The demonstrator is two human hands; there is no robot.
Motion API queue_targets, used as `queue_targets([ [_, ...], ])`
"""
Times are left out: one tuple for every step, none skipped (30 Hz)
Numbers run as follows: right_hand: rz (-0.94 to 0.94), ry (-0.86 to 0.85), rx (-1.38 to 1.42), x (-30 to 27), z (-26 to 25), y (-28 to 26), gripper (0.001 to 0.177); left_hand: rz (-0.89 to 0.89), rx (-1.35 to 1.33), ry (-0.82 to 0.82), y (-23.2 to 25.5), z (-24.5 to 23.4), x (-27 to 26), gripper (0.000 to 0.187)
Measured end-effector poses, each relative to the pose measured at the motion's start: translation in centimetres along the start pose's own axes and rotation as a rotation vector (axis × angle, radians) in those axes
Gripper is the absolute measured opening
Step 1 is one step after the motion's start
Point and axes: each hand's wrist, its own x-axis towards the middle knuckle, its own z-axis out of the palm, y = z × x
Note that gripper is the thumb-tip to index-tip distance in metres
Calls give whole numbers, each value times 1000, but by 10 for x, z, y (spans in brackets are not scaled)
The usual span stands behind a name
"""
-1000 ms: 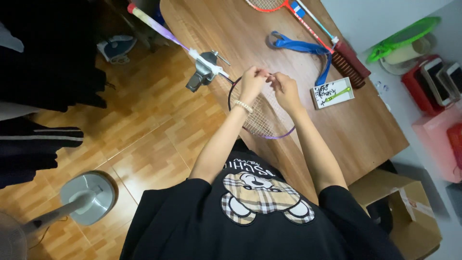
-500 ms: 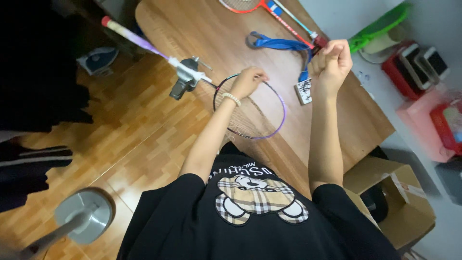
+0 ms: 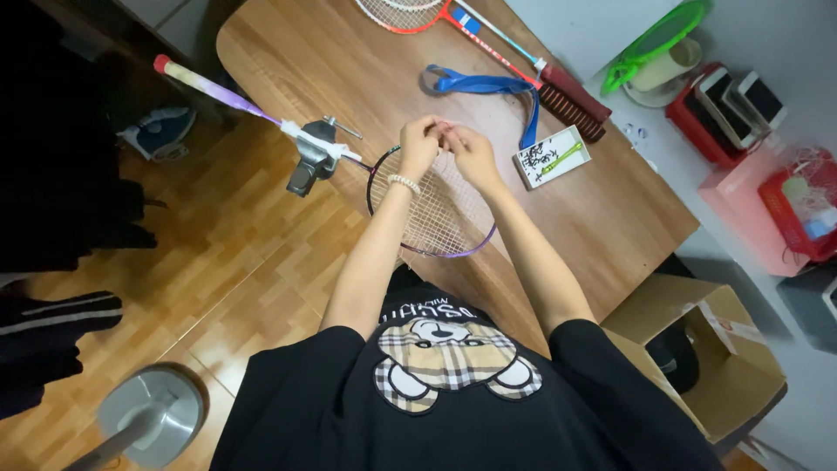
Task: Manually threading and tensioning strings on a badminton racket.
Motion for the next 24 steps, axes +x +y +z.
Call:
queue_targets([
  [5, -2, 2, 5, 1, 4, 24, -6, 2, 1, -14, 1, 3, 14],
  [-18, 10, 30, 7, 3, 8, 26, 44, -53, 22, -29, 0, 3, 14],
  [-42, 22, 58, 9, 5, 12, 28, 94, -108, 44, -43, 0, 2, 15],
  [-44, 23, 52, 8, 7, 7, 28, 97, -113, 43, -41, 0, 7, 15],
  [-46, 103, -26, 7, 9, 1, 28, 122, -145, 19, -38, 0, 12, 15],
  [-44, 183, -102, 5, 13, -5, 29, 144, -176, -7, -36, -1, 17, 15],
  [-44, 185, -105, 14, 8, 12, 29, 145, -179, -9, -11, -1, 14, 15],
  [-165, 261, 13, 19, 8, 30, 21, 135, -104, -53, 12, -5, 7, 16],
  [-288, 335, 130, 24, 8, 48, 17, 125, -30, -96, 36, -9, -1, 18],
  [-290, 333, 131, 33, -9, 33, 17, 127, -30, -95, 36, -10, -1, 18],
  [-118, 476, 308, 42, -27, 19, 17, 94, 40, -135, 36, -11, -2, 20],
  [66, 608, 486, 48, -44, 5, 18, 57, 110, -176, 36, -11, -4, 26],
  [68, 606, 486, 60, -77, 0, 18, 55, 110, -174, 22, -11, -4, 26],
  [-144, 736, 472, 69, -109, -3, 20, 109, 193, -187, 7, -11, -5, 24],
  [-363, 853, 450, 78, -142, -6, 25, 163, 277, -200, -8, -11, -7, 21],
  [-366, 856, 452, 73, -161, -35, 25, 167, 280, -201, 0, -13, -5, 21],
  [-421, 862, 588, 67, -181, -65, 24, 203, 365, -231, 8, -16, -3, 16],
  [-473, 867, 720, 58, -203, -93, 24, 236, 447, -264, 15, -15, -5, 12],
  [-473, 871, 717, 57, -201, -81, 24, 236, 446, -269, 10, -14, -2, 12],
  [-456, 801, 472, 56, -199, -71, 19, 255, 477, -270, 5, -15, 2, 11],
  [-432, 724, 231, 56, -196, -60, 14, 275, 508, -272, 1, -15, 5, 11],
  [-441, 731, 228, 43, -181, -53, 14, 286, 506, -275, -5, -15, 15, 11],
  [-332, 481, -3, 31, -165, -45, 16, 288, 438, -197, -10, -14, 25, 9],
  [-220, 226, -229, 19, -148, -37, 18, 287, 369, -119, -16, -13, 35, 9],
])
